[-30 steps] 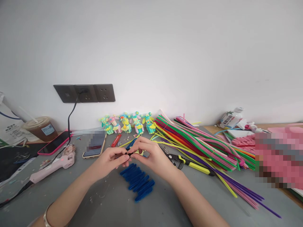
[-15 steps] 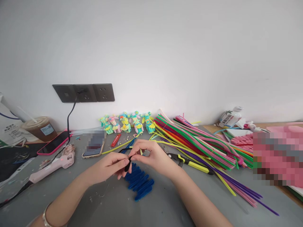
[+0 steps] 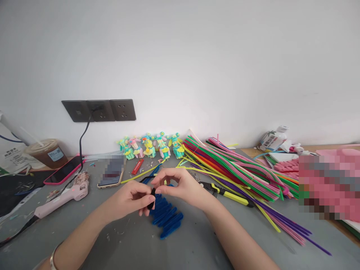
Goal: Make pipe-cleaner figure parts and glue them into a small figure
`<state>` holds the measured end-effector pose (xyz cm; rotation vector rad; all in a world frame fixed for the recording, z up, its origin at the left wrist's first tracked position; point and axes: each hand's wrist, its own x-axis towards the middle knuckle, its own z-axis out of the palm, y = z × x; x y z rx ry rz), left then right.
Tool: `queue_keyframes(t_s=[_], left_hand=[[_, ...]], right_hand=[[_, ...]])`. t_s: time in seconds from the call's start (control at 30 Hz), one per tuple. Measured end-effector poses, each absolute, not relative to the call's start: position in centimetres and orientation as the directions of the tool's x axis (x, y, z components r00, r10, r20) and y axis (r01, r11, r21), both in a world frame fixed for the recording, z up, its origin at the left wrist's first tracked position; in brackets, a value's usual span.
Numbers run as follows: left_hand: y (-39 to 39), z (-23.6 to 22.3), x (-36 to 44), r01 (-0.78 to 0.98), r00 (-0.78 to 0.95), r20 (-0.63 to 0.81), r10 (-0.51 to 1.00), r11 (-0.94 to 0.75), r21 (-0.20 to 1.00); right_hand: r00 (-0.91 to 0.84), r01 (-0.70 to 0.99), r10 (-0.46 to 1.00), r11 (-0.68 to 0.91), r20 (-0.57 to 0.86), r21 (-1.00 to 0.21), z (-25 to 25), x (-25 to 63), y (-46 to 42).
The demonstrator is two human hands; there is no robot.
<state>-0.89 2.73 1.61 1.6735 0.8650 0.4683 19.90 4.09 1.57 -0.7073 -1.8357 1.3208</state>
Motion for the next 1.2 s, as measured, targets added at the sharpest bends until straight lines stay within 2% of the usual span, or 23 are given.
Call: queue_keyframes(t_s=[0.2,0.37,0.47,0.7,1.2], left_hand=[[2.9,1.2,-0.5,0.351,0.596,-0.009,0.803,-0.250,0.902],[2.9,1.1,-0.5,0.391,0.578,0.023,0.816,-0.302,0.869],[3.1,1.0,-0.5,0.410,0.551,0.052,0.833,-0.325,0.852],[3.5,0.6,-0.3,0.352,0.439,0.088,0.894,-0.262,0.898],[3.2,0.7,0.2,0.300,0.383,0.097,0.918,-0.223,0.927]], right_hand=[[-0.515,0.096,0.839,0.263,0.178,-0.960,1.1,19.5,4.2],[-0.526,0.032,0.845,0.127,0.091,-0.991,1.0,19.3,4.2],[-0.493,0.034,0.866,0.110,0.079,-0.993,1.1,19.2,4.2],[-0.420,-0.012,0.905,0.062,0.061,-0.998,1.0,18.6,4.3],[-0.346,-0.007,0.937,0.040,0.039,-0.999,0.3,17.7,4.1]])
